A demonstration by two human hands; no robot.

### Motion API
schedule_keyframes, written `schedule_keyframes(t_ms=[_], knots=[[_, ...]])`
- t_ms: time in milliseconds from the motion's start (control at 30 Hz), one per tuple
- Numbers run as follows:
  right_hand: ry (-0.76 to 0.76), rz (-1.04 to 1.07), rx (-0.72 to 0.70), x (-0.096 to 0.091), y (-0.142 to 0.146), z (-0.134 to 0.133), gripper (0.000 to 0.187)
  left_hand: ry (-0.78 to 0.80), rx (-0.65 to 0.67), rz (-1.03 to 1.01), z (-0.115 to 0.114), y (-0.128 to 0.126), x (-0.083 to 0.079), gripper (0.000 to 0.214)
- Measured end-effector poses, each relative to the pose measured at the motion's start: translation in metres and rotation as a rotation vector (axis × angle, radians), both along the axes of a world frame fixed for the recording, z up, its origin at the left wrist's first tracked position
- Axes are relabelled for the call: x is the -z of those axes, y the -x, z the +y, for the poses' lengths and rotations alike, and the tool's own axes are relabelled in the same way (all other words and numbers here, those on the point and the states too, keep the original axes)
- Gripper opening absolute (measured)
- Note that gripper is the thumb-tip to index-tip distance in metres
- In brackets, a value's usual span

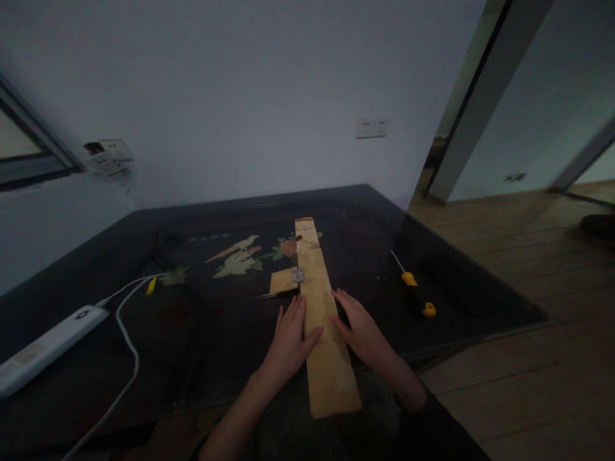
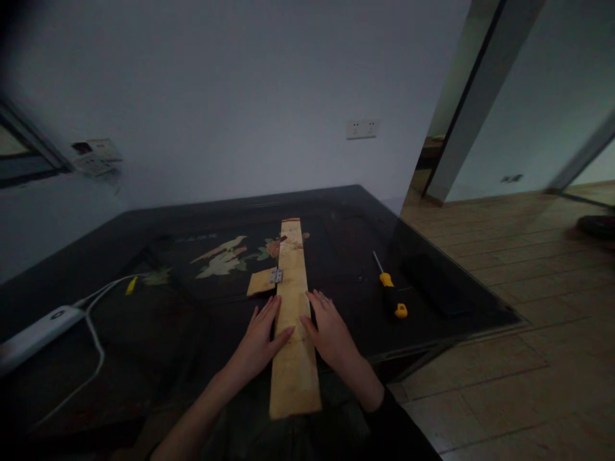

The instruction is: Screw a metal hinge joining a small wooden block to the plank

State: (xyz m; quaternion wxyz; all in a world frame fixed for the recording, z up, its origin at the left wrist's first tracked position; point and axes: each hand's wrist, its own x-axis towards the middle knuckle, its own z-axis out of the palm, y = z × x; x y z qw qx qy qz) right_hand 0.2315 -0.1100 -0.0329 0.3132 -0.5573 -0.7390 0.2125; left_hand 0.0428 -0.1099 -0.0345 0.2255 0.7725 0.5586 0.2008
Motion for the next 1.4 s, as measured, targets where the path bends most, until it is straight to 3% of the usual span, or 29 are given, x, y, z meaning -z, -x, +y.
schedule_keyframes(t_ms=[433, 1000, 1400], knots=[[-0.008, -0.151, 0.059, 0.005, -0.005, 0.004, 0.047, 0.013, 0.057, 0.081, 0.012, -0.027, -0.013, 0.072], [-0.138, -0.097, 0.180, 0.024, -0.056, 0.030, 0.045, 0.012, 0.226, 0.112, 0.041, -0.076, -0.025, 0.071], [-0.051, -0.101, 0.180, 0.018, -0.092, 0.042, 0.049, -0.018, 0.281, 0.094, 0.056, -0.106, -0.020, 0.071]])
